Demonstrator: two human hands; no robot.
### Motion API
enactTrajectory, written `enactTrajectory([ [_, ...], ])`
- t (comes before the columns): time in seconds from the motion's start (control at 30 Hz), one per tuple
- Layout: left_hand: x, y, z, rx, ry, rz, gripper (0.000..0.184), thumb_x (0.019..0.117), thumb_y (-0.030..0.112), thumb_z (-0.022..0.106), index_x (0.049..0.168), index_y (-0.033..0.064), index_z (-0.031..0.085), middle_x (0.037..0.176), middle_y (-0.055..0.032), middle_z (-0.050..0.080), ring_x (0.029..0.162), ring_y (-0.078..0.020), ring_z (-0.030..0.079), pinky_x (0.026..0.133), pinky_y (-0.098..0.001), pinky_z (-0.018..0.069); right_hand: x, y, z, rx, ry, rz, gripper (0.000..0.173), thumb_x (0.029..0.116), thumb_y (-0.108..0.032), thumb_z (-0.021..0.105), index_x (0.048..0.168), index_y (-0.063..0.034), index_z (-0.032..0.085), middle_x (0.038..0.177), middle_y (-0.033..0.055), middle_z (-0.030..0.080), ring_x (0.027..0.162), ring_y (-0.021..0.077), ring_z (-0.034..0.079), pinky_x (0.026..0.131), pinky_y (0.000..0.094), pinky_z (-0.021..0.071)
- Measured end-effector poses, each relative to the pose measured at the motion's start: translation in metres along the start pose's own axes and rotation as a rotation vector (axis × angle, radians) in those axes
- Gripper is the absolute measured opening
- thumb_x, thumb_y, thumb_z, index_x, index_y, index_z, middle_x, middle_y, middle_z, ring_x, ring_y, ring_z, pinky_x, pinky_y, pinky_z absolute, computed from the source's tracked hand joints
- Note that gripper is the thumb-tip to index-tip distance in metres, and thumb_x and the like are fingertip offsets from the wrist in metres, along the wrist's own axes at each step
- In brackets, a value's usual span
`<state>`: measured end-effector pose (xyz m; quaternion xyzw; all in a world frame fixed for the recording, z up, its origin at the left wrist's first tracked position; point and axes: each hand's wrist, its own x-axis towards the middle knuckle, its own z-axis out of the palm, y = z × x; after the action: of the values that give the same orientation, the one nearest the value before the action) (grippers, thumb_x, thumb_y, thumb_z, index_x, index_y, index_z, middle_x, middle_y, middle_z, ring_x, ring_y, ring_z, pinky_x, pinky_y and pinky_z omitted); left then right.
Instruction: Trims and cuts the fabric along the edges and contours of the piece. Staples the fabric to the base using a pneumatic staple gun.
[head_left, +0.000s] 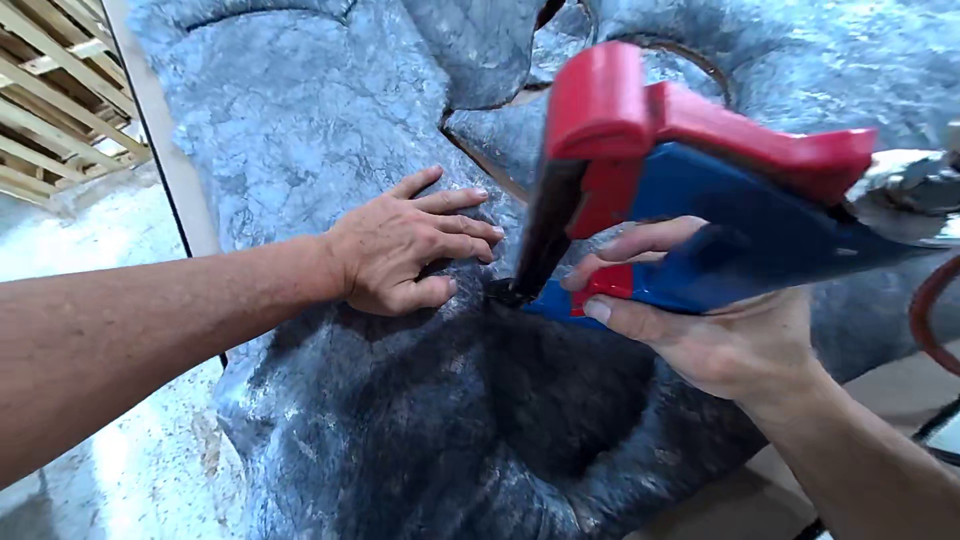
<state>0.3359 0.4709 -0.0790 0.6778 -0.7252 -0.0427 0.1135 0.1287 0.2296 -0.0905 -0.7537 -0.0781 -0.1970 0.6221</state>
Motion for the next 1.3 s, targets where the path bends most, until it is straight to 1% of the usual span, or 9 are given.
enactTrajectory([
  [0.1,-0.001,0.0,0.0,0.004,-0.013,-0.005,0.05,0.0958,0.04,0.035,0.127,0.0262,0.071,0.146,0.0077,0.061,0.15,-0.0199,0.039,0.124,-0.0603,0.0179,-0.003,0.0,0.001,-0.025,0.026,-0.001,0.043,0.079,-0.011,0.084,0.117,-0.013,0.065,0.11,0.004,0.075,0.099,0.0227,0.075,0.087,0.0376,0.0654],
  [0.33,-0.002,0.001,0.0,0.02,-0.002,-0.017,0.049,0.0954,0.04,0.035,0.124,0.0279,0.072,0.143,0.0085,0.063,0.149,-0.0203,0.041,0.123,-0.0607,0.0202,0.0,-0.003,0.006,-0.026,0.0,0.001,0.042,0.0809,-0.011,0.083,0.119,-0.0133,0.065,0.11,0.0026,0.075,0.099,0.0215,0.075,0.086,0.036,0.0657],
  [0.73,0.002,-0.004,0.004,0.06,-0.043,-0.01,0.052,0.0965,0.043,0.033,0.133,0.0318,0.068,0.149,0.0083,0.058,0.152,-0.0232,0.036,0.123,-0.0617,0.0173,0.003,-0.009,0.008,-0.037,0.001,0.095,0.045,0.0801,-0.008,0.082,0.121,-0.0121,0.063,0.111,0.0041,0.074,0.099,0.0229,0.074,0.085,0.035,0.0658],
  [0.87,0.001,-0.003,0.003,0.038,-0.019,-0.005,0.05,0.0967,0.041,0.034,0.129,0.0304,0.071,0.146,0.007,0.061,0.15,-0.0243,0.038,0.122,-0.062,0.0186,-0.004,-0.012,0.015,-0.047,0.016,0.075,0.05,0.0826,-0.007,0.08,0.128,-0.0114,0.059,0.117,0.0052,0.073,0.107,0.0246,0.073,0.093,0.0367,0.0636],
  [0.93,0.002,-0.001,0.001,0.016,0.012,0.002,0.046,0.0961,0.038,0.037,0.122,0.0281,0.074,0.141,0.0061,0.064,0.147,-0.0245,0.043,0.121,-0.0608,0.0212,-0.007,-0.01,0.017,-0.06,0.032,0.054,0.05,0.0835,-0.007,0.08,0.129,-0.0127,0.061,0.115,0.0021,0.073,0.105,0.0204,0.072,0.091,0.0339,0.0633],
  [1.03,0.002,-0.001,0.001,0.03,0.006,0.013,0.047,0.0962,0.038,0.035,0.122,0.0275,0.073,0.141,0.0064,0.064,0.148,-0.0243,0.042,0.122,-0.0605,0.0208,-0.005,-0.005,0.016,-0.014,0.042,0.014,0.051,0.0816,-0.004,0.08,0.127,-0.0108,0.059,0.108,0.0025,0.075,0.097,0.0202,0.074,0.087,0.0349,0.0647],
  [1.13,0.003,-0.001,0.001,0.058,-0.011,0.019,0.052,0.0972,0.039,0.031,0.13,0.0286,0.07,0.147,0.0073,0.059,0.15,-0.0235,0.038,0.123,-0.0611,0.0196,-0.007,-0.015,0.002,0.059,0.079,0.017,0.054,0.0799,0.0,0.08,0.13,-0.0028,0.06,0.114,0.0117,0.075,0.104,0.028,0.074,0.092,0.0416,0.0637],
  [1.23,0.003,0.003,0.0,0.074,-0.052,-0.048,0.056,0.0979,0.038,0.028,0.138,0.0279,0.065,0.155,0.0077,0.052,0.154,-0.0213,0.032,0.126,-0.0595,0.0156,-0.025,-0.05,-0.034,0.029,0.206,-0.035,0.052,0.0802,-0.004,0.082,0.128,-0.0066,0.062,0.124,0.0118,0.071,0.113,0.0315,0.07,0.098,0.0472,0.061],
  [1.3,0.011,0.038,0.005,0.095,-0.038,-0.21,0.056,0.0965,0.041,0.035,0.14,0.0218,0.064,0.157,0.0024,0.051,0.153,-0.0231,0.033,0.125,-0.0598,0.0182,-0.052,-0.08,-0.072,0.016,0.321,-0.085,0.05,0.0822,-0.008,0.081,0.128,-0.0102,0.062,0.124,0.0106,0.071,0.112,0.0314,0.07,0.099,0.0501,0.0599],
])
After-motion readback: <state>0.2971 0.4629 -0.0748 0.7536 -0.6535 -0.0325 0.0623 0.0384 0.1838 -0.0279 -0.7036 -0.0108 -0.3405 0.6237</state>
